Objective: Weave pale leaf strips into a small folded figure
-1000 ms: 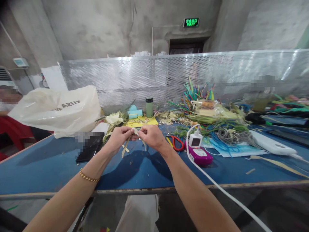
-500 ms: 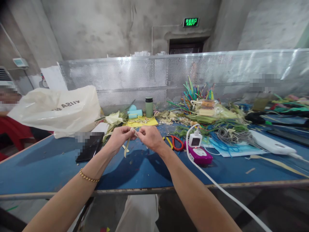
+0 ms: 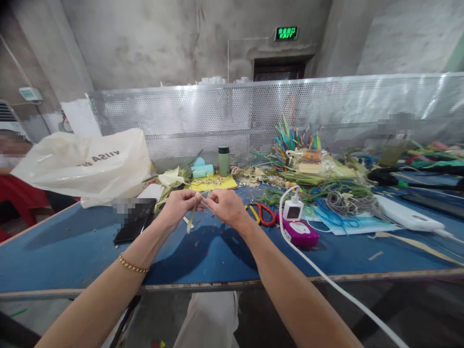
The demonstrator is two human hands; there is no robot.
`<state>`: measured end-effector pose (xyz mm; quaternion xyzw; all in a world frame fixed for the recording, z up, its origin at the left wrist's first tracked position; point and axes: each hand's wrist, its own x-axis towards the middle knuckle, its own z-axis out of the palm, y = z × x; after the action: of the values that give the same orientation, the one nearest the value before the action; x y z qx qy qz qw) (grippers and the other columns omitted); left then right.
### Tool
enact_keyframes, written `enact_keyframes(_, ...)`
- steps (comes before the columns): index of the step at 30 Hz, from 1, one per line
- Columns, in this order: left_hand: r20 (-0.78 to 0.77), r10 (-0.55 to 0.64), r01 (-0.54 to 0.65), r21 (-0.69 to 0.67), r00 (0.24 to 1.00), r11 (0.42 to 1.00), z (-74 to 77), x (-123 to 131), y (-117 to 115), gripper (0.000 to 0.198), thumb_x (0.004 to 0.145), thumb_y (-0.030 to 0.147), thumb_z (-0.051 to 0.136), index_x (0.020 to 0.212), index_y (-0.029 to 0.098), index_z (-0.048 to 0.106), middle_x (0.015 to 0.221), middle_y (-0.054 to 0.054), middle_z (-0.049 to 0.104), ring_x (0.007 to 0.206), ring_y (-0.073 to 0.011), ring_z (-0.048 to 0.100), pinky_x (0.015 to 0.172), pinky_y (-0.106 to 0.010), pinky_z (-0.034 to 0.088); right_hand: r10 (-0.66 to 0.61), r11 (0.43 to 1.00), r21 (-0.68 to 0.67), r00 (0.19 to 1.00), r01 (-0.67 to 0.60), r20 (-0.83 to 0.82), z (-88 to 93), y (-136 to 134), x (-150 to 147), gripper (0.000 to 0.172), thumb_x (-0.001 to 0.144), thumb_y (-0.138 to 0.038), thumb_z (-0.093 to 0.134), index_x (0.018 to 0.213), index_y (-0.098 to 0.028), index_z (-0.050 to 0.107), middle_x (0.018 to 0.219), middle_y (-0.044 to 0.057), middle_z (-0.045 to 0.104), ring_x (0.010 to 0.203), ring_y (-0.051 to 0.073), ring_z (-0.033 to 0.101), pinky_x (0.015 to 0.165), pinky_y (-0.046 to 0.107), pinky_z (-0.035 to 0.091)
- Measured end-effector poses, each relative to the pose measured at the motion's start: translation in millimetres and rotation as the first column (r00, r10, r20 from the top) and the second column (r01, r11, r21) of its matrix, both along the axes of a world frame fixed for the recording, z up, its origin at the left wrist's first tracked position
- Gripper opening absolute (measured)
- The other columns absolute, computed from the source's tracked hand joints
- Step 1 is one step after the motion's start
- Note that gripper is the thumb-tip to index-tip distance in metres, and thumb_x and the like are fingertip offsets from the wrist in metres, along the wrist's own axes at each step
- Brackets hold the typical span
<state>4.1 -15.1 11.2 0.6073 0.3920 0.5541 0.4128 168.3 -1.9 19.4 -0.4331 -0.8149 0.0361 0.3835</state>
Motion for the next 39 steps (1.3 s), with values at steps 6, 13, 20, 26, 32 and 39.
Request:
enact_keyframes(6,0.021,0.012,-0.011,-0.059,1.0,0.998,3.2,1.5,-3.5,0.019,0.066,0.031,0.073,0.067,0.014,0.067,0.056,-0.003,0.065,0.052,-0.0163,0.061,0.055,-0.028,0.051,0.103,0.994,0.052,0.993,-0.1,-0.063,0.2,3.9,-0.8,0.026,0.083,-0.036,0.058,0.069,-0.016,0.068,0.069,0.003,0.065,0.063,0.012,0.053,0.058,0.023,0.036)
enact_keyframes(13,-0.045,0.015,-0.017,-0.048,0.999,0.999,5.6,0.5,-6.4,0.017,0.069,0.028,0.069,0.064,0.013,0.066,0.053,-0.004,0.064,0.05,-0.0165,0.061,0.049,-0.025,0.047,0.14,0.99,-0.013,0.989,-0.141,-0.05,-0.2,4.7,-0.4,0.022,0.082,-0.026,0.056,0.067,-0.014,0.067,0.066,0.002,0.064,0.062,0.011,0.051,0.059,0.023,0.035)
enact_keyframes(20,0.03,-0.01,0.012,-0.083,0.999,0.996,5.0,-0.7,-4.0,0.021,0.066,0.031,0.074,0.066,0.012,0.066,0.057,-0.004,0.065,0.053,-0.017,0.063,0.053,-0.027,0.05,0.107,0.994,0.028,0.992,-0.106,-0.061,-1.1,6.1,0.2,0.023,0.083,-0.029,0.056,0.067,-0.015,0.064,0.065,0.002,0.061,0.061,0.012,0.05,0.058,0.024,0.034)
enact_keyframes(26,0.299,0.054,-0.012,-0.139,0.953,0.99,3.3,-7.4,5.3,0.023,0.061,0.027,0.078,0.071,0.011,0.066,0.065,-0.004,0.067,0.064,-0.0175,0.067,0.071,-0.032,0.054,0.003,0.926,0.377,0.997,0.029,-0.083,-1.1,-1.6,-3.5,0.025,0.09,-0.032,0.048,0.076,-0.017,0.063,0.077,0.007,0.062,0.074,0.016,0.053,0.07,0.027,0.037)
enact_keyframes(32,0.491,0.079,-0.023,-0.119,0.868,0.993,-0.9,-3.5,10.7,0.025,0.057,0.025,0.08,0.073,0.011,0.066,0.071,-0.004,0.069,0.069,-0.014,0.065,0.074,-0.028,0.052,0.085,0.981,0.173,0.996,-0.087,0.021,-12.0,-5.2,-22.0,0.023,0.087,-0.026,0.051,0.074,-0.019,0.068,0.076,0.005,0.07,0.066,0.014,0.058,0.063,0.025,0.038)
enact_keyframes(39,0.499,0.083,-0.045,-0.088,0.863,0.995,-3.3,10.3,6.6,0.026,0.053,0.026,0.08,0.069,0.012,0.066,0.061,0.001,0.062,0.058,-0.0077,0.054,0.062,-0.021,0.044,0.014,0.999,0.043,0.991,-0.008,-0.137,-18.1,3.3,-31.1,0.016,0.079,-0.027,0.059,0.066,-0.018,0.065,0.069,0.003,0.069,0.063,0.014,0.059,0.063,0.025,0.041)
